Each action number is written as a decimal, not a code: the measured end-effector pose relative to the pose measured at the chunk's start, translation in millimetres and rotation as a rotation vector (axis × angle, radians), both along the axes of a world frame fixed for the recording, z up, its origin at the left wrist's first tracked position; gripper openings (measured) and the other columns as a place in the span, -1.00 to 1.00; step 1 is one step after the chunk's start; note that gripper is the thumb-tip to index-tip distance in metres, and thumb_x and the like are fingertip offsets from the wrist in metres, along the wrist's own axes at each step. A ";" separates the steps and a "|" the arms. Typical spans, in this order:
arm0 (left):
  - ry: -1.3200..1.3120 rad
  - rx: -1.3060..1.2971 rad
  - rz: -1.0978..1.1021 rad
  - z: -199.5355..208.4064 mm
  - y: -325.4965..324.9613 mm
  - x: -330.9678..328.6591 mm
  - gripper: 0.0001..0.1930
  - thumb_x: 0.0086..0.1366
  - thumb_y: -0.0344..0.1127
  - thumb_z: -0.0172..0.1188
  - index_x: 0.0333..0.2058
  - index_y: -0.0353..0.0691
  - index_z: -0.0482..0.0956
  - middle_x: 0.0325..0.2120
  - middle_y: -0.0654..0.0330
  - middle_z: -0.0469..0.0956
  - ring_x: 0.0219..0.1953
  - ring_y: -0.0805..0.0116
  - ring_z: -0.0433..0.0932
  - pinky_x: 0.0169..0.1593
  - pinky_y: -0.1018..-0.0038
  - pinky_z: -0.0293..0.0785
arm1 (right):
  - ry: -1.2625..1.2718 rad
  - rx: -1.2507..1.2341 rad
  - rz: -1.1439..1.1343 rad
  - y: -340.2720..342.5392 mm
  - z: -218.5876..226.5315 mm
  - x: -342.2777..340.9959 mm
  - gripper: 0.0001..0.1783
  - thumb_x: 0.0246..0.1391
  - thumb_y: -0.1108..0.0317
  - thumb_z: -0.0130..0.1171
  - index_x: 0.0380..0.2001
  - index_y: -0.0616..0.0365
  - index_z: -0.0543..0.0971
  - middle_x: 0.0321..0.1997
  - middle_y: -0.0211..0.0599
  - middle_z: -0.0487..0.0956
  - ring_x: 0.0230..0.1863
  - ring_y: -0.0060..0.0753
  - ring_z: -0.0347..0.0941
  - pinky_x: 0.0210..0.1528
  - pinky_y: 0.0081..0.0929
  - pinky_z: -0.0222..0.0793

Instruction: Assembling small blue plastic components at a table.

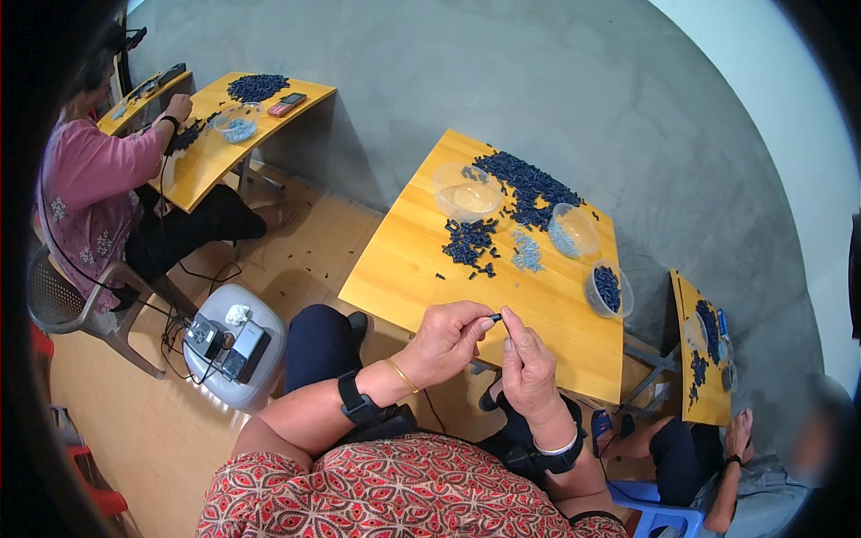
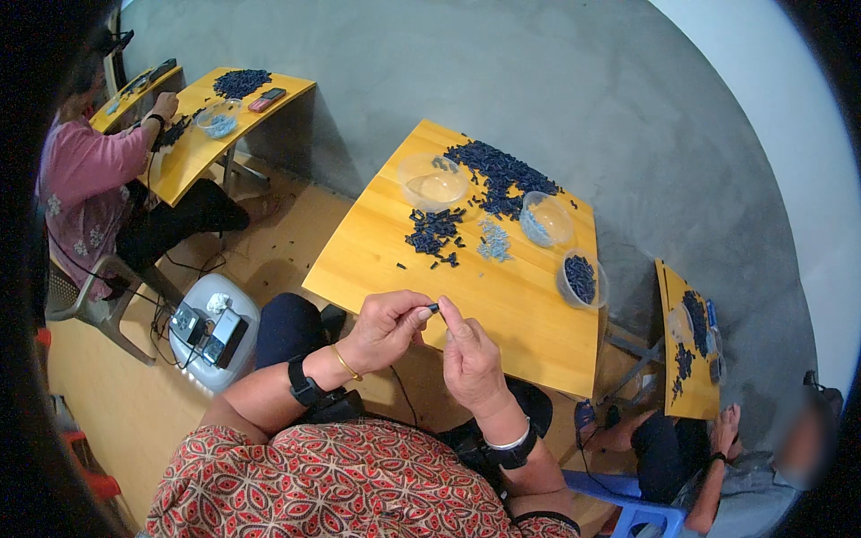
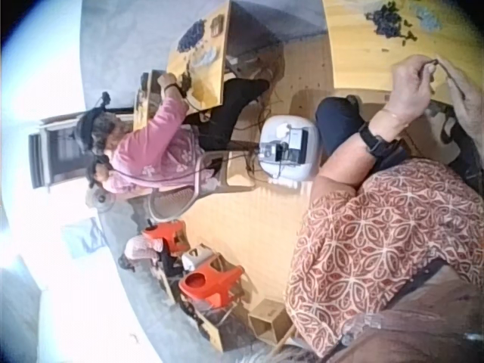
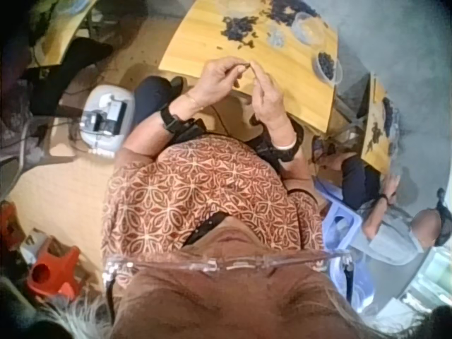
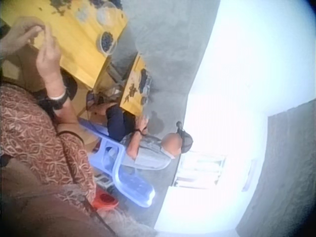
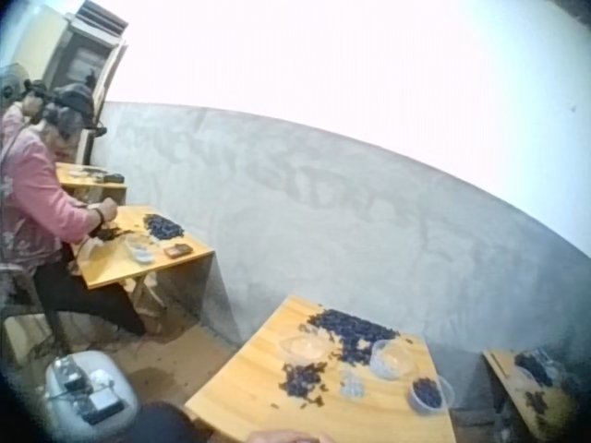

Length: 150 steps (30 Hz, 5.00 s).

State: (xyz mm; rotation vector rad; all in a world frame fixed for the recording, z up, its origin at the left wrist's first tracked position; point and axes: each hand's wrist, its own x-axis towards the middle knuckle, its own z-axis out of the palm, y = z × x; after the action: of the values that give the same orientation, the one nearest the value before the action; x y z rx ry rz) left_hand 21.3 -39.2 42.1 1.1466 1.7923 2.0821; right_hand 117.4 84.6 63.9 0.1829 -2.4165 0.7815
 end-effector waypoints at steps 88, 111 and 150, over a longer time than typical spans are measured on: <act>-0.613 -0.092 -0.290 -56.1 32.5 -34.1 -0.93 0.13 -0.50 0.11 -0.41 -0.34 0.55 -0.57 0.25 0.47 -0.48 0.52 0.45 -0.35 0.58 0.49 | -0.003 -0.016 -0.029 35.3 -63.8 -35.3 -0.91 -0.13 0.57 0.06 -0.46 0.25 0.42 -0.50 -0.15 0.40 -0.48 -0.08 0.36 -0.43 -0.31 0.29; 0.553 -0.344 0.145 -96.4 60.1 -42.8 -0.92 -0.21 -0.54 0.11 -0.71 -0.22 0.41 -0.66 0.16 0.41 -0.50 0.16 0.39 -0.30 0.34 0.27 | -0.100 0.248 -0.259 52.2 -110.3 -79.5 -0.92 -0.22 0.40 -0.05 -0.68 0.12 0.33 -0.58 -0.20 0.32 -0.42 -0.10 0.23 -0.34 -0.22 0.10; -0.374 -0.230 0.175 -77.6 9.4 -66.4 -0.83 0.15 -0.45 0.09 -0.29 -0.41 0.52 -0.51 0.22 0.52 -0.53 0.53 0.43 -0.39 0.63 0.42 | 0.056 0.492 -0.709 220.1 -8.0 -22.2 -0.83 -0.10 0.42 0.05 -0.35 0.15 0.44 -0.35 -0.16 0.46 -0.24 -0.05 0.31 -0.21 -0.22 0.23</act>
State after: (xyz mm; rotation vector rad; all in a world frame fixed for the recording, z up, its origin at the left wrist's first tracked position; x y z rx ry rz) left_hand -45.2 -29.8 -35.5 0.5178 1.9293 1.9492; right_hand 95.2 304.7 55.9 -0.4392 -2.3272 -0.1340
